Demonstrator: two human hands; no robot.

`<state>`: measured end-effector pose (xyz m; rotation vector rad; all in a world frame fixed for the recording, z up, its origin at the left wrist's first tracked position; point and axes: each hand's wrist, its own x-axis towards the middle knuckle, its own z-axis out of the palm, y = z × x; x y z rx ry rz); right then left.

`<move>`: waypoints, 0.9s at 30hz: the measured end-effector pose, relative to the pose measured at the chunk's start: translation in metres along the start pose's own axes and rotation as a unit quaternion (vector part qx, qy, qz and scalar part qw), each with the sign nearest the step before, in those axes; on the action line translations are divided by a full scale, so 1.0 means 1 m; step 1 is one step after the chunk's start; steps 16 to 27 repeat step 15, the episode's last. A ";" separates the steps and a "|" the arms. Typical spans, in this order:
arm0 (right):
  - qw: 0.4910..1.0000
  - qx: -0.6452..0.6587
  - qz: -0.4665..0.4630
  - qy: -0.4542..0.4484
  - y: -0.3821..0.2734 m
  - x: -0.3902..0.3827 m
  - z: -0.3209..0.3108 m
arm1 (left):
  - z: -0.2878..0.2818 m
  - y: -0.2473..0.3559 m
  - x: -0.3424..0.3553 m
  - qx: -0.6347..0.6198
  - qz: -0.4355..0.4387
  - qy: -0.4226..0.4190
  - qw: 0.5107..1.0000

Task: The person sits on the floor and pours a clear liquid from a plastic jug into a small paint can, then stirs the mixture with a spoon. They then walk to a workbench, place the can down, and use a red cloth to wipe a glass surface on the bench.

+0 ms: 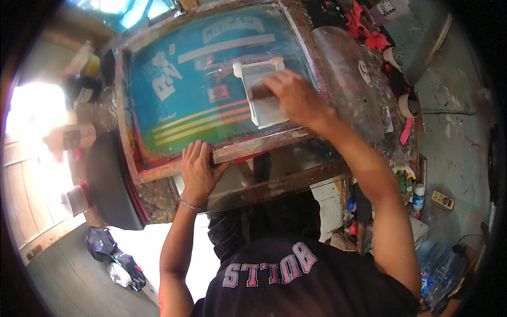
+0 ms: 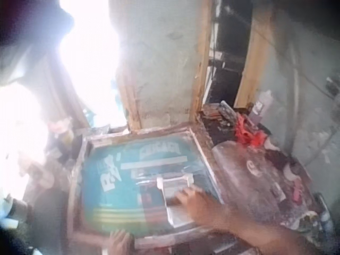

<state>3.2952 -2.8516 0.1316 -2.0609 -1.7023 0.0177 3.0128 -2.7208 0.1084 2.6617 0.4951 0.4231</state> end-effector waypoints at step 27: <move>0.995 -0.103 -0.010 0.012 -0.054 -0.077 -0.011 | -0.008 0.004 0.002 -0.006 0.002 0.022 1.000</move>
